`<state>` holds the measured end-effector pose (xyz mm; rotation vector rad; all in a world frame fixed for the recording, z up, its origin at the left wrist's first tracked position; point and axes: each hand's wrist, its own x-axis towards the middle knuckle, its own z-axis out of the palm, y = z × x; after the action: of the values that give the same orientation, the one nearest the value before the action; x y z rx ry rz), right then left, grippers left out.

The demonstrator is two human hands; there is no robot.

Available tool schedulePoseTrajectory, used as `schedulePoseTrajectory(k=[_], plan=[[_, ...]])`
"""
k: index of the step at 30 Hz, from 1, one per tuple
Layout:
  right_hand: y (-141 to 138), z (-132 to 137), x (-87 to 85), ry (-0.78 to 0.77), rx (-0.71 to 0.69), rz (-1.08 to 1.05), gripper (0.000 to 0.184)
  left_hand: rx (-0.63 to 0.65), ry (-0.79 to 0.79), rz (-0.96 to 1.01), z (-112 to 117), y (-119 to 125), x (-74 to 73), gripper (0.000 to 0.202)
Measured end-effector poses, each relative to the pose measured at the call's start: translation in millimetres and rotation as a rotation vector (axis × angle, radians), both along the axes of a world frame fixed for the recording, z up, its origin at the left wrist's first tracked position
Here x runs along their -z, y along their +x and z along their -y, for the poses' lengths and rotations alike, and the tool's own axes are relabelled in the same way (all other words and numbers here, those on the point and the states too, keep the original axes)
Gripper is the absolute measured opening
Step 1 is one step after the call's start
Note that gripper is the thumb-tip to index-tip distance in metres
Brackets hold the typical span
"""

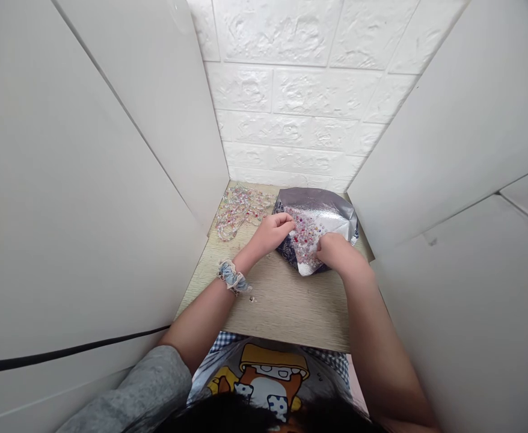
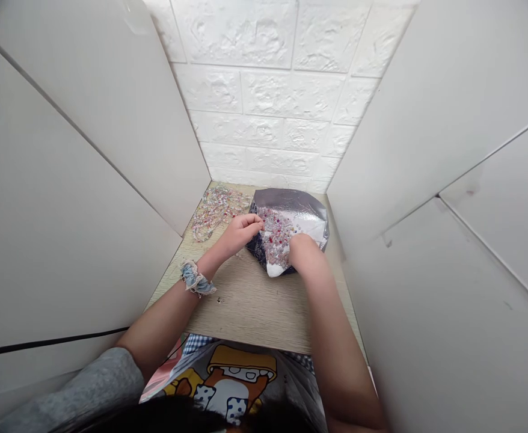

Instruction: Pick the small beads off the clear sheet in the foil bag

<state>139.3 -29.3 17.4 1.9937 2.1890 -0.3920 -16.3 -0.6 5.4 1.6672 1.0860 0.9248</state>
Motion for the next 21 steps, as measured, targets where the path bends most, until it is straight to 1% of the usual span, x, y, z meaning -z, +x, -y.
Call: schedulePoseTrajectory(k=[3, 9, 12, 14, 16, 18, 21], plan=[[1.7, -1.3, 8.6, 0.047, -0.007, 0.032, 0.015, 0.003, 0.010, -0.002, -1.2, -1.2, 0.9, 0.019], [5.5, -2.6, 27.2, 0.117, 0.038, 0.082, 0.012, -0.002, 0.030, -0.025, -0.7, -1.1, 0.3, 0.021], [6.1, -2.0, 29.8, 0.125, 0.060, 0.072, 0.012, 0.003, 0.041, -0.040, -1.0, -0.1, 1.6, 0.024], [6.5, -2.6, 28.2, 0.134, 0.049, 0.036, 0.011, -0.001, 0.041, -0.037, -1.9, 0.3, 3.0, 0.026], [6.7, -4.8, 24.1, 0.182, 0.013, -0.066, 0.013, -0.008, 0.034, -0.022, -2.8, 0.5, 4.1, 0.026], [6.2, -8.2, 18.6, 0.276, -0.017, -0.241, 0.015, -0.008, 0.023, -0.001, -3.2, 0.5, 4.2, 0.026], [2.6, -12.3, 11.1, 0.395, 0.017, -0.519, 0.013, -0.002, 0.009, 0.017, -2.3, 0.6, 2.1, 0.025]])
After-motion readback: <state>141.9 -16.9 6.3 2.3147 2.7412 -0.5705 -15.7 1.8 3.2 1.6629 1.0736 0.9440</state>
